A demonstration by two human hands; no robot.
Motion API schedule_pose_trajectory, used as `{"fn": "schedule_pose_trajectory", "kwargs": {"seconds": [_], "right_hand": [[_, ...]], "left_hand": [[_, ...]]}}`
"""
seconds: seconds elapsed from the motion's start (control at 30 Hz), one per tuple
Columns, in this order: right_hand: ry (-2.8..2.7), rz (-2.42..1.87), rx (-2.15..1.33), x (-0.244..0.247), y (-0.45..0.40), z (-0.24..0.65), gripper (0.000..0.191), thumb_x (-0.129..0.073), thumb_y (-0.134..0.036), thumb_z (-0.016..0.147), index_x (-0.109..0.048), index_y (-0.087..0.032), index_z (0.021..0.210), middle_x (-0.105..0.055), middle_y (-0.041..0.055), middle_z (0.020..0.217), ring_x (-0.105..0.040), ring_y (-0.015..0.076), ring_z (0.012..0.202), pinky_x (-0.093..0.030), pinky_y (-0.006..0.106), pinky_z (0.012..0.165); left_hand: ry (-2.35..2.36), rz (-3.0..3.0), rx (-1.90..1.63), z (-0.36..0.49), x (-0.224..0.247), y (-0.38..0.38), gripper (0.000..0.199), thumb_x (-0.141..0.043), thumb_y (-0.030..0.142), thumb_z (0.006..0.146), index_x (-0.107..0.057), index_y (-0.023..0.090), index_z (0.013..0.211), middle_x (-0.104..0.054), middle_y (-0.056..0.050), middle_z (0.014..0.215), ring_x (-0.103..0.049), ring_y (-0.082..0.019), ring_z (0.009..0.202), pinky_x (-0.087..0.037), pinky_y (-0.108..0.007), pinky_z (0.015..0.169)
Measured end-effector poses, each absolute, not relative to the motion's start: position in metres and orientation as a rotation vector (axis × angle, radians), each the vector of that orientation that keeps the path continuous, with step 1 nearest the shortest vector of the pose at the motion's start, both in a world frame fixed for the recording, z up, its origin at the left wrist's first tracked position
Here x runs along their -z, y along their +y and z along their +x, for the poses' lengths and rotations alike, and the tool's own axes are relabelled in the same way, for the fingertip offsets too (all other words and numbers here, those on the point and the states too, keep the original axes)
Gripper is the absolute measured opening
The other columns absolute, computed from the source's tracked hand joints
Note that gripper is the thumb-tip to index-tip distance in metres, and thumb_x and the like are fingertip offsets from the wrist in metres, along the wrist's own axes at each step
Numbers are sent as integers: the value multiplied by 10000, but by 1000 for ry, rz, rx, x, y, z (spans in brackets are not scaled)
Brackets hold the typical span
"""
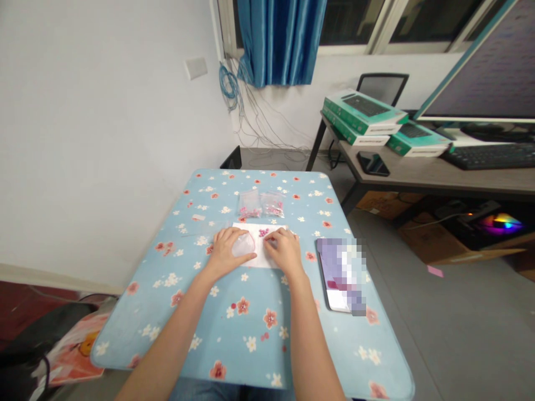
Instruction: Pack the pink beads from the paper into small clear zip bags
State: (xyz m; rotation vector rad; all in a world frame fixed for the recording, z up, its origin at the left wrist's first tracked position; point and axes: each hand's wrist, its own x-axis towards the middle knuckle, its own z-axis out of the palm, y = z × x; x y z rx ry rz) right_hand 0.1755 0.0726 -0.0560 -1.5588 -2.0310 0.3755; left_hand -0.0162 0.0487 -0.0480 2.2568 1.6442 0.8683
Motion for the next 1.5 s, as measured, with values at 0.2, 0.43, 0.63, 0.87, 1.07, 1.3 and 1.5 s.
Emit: {"fn": "schedule_pose_trajectory", "kwargs": {"seconds": [0.2, 0.43, 0.63, 0.87, 1.07, 1.3, 1.5], "right_hand": [[-1971, -1490, -448, 59, 75, 176, 143, -560, -283, 793, -689, -222, 780, -646, 46, 827, -549, 192, 802, -352, 321, 738], [-1731, -1207, -811, 54, 75, 171, 147, -621, -322, 769, -673, -187, 794, -632, 40, 766, -522, 151, 675, -396, 285, 632], [-1738, -1146, -910, 47, 70, 165, 147, -628, -338, 773, -683, -203, 796, -613, 28, 758, -504, 151, 697, -398, 293, 657], [-1783, -1136, -904, 48, 70, 162, 151, -631, -345, 771, -687, -207, 794, -599, 25, 739, -494, 154, 693, -401, 296, 659], [-1776, -1276, -673, 55, 75, 170, 210, -569, -318, 805, -688, -205, 936, -627, 53, 818, -534, 176, 734, -414, 309, 693], [-1955, -1579, -331, 60, 75, 176, 272, -524, -286, 832, -680, -231, 1049, -613, 70, 887, -522, 221, 832, -352, 347, 758], [-1960, -1626, -258, 60, 73, 176, 203, -527, -287, 829, -698, -239, 925, -611, 61, 881, -505, 221, 839, -314, 330, 718]], "left_hand": [[1647, 2255, -860, -16, 47, 49, 542, -711, 507, 662, -540, 268, 1118, -570, -27, 1079, -496, -238, 1031, -342, -388, 909], [1630, 2277, -872, -16, 50, 48, 557, -700, 535, 665, -538, 268, 1126, -577, -24, 1092, -496, -233, 1031, -343, -381, 891], [1629, 2281, -874, -16, 51, 49, 575, -697, 550, 659, -537, 264, 1131, -578, -31, 1101, -496, -235, 1036, -345, -380, 894], [1617, 2289, -881, -16, 51, 49, 577, -696, 542, 663, -531, 265, 1142, -574, -31, 1104, -495, -234, 1042, -343, -378, 900], [1632, 2267, -869, -16, 50, 49, 573, -709, 525, 654, -538, 270, 1138, -567, -32, 1096, -493, -241, 1039, -343, -393, 912], [1636, 2268, -864, -16, 48, 48, 571, -707, 534, 654, -540, 264, 1128, -572, -31, 1089, -491, -238, 1035, -339, -395, 915], [1644, 2260, -852, -16, 48, 48, 568, -711, 522, 654, -539, 269, 1132, -569, -30, 1088, -491, -240, 1035, -343, -396, 918]]}}
